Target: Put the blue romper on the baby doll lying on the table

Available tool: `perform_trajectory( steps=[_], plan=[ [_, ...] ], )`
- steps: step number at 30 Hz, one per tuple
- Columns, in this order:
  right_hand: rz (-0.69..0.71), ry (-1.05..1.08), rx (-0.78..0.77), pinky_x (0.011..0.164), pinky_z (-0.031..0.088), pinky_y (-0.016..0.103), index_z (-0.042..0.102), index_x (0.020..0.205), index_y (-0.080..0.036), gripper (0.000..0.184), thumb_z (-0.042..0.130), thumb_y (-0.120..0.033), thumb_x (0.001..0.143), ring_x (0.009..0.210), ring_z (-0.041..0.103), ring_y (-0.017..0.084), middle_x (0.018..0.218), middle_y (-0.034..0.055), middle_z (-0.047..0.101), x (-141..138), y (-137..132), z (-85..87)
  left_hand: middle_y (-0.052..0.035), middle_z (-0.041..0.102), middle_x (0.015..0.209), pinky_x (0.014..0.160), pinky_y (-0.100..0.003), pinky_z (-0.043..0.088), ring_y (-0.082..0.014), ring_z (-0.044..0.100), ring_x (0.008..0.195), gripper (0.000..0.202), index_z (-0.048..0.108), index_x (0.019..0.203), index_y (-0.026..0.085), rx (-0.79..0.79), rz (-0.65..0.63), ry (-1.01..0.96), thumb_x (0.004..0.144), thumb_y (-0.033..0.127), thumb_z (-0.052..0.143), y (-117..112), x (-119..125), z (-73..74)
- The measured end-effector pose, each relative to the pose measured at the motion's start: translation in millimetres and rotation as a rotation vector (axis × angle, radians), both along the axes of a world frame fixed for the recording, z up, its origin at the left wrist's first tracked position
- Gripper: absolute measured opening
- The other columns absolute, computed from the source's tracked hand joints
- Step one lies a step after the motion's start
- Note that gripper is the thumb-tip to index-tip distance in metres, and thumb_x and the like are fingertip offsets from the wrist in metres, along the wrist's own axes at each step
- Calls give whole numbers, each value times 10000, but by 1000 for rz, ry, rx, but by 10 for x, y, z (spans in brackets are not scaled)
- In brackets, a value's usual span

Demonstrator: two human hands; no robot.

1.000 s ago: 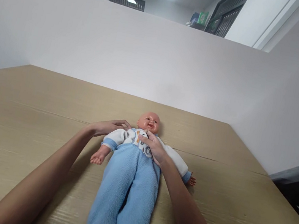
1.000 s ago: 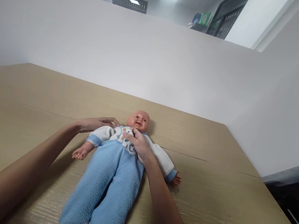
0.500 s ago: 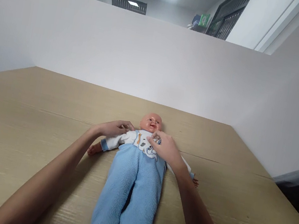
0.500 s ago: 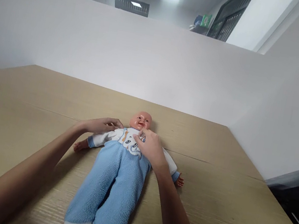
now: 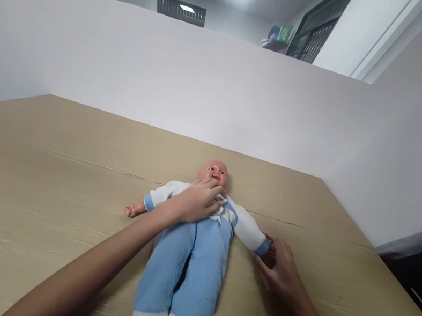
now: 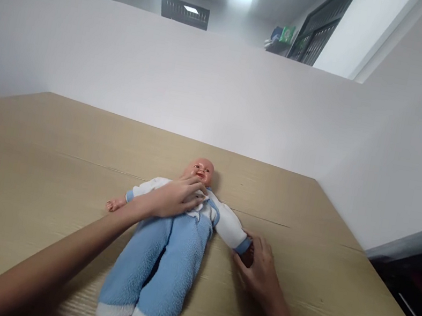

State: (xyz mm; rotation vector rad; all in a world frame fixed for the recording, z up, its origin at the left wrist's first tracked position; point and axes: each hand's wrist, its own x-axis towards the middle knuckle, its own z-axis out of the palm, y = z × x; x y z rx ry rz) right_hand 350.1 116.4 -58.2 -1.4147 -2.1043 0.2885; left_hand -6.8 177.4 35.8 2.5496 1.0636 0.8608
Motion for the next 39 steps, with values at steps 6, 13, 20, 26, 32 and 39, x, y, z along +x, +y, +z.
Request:
perform_trajectory(
  steps=[6,13,20,26,32,39],
  plan=[
    [-59,204,-82,987,562,478,672,1296,-273,467,766,-470,884,1134,717,332,1260,113,749,-123,16,203,-215,700,1200,1005,-549,463,-410,608,1186,164,683,1063,159,73,97,282,986,297,639,179,343,-212],
    [-28,895,-88,1055,559,429,608,1290,-246,621,894,-501,802,1224,680,286,1320,120,689,-664,454,303,-59,745,1087,916,-384,493,-255,694,1023,187,625,1128,238,67,-68,-86,948,200,595,-15,258,-182],
    [203,699,33,929,533,383,700,1120,-242,260,792,-382,922,1006,644,246,1060,59,685,-1250,578,186,-26,731,1006,868,-350,494,-221,675,918,260,607,1096,237,183,-93,-253,842,227,661,-149,226,-185],
    [340,564,117,973,481,396,748,1117,-240,269,517,-377,1097,1083,595,253,1119,88,608,-1282,266,239,-7,640,902,780,-325,451,-194,587,807,220,538,984,231,86,61,-351,794,222,648,-84,260,-225],
    [274,912,-130,957,502,374,725,934,-248,282,585,-453,1066,984,618,229,994,51,647,-1329,281,180,0,679,888,754,-307,422,-199,617,841,142,587,903,223,-127,176,-288,879,324,684,59,293,-290],
    [-78,1008,-197,939,509,383,656,878,-247,395,652,-636,952,971,593,254,950,47,650,-1266,454,-18,11,692,795,669,-302,353,-173,589,732,195,682,842,197,-273,171,-239,933,361,630,121,281,-279]
  ],
)
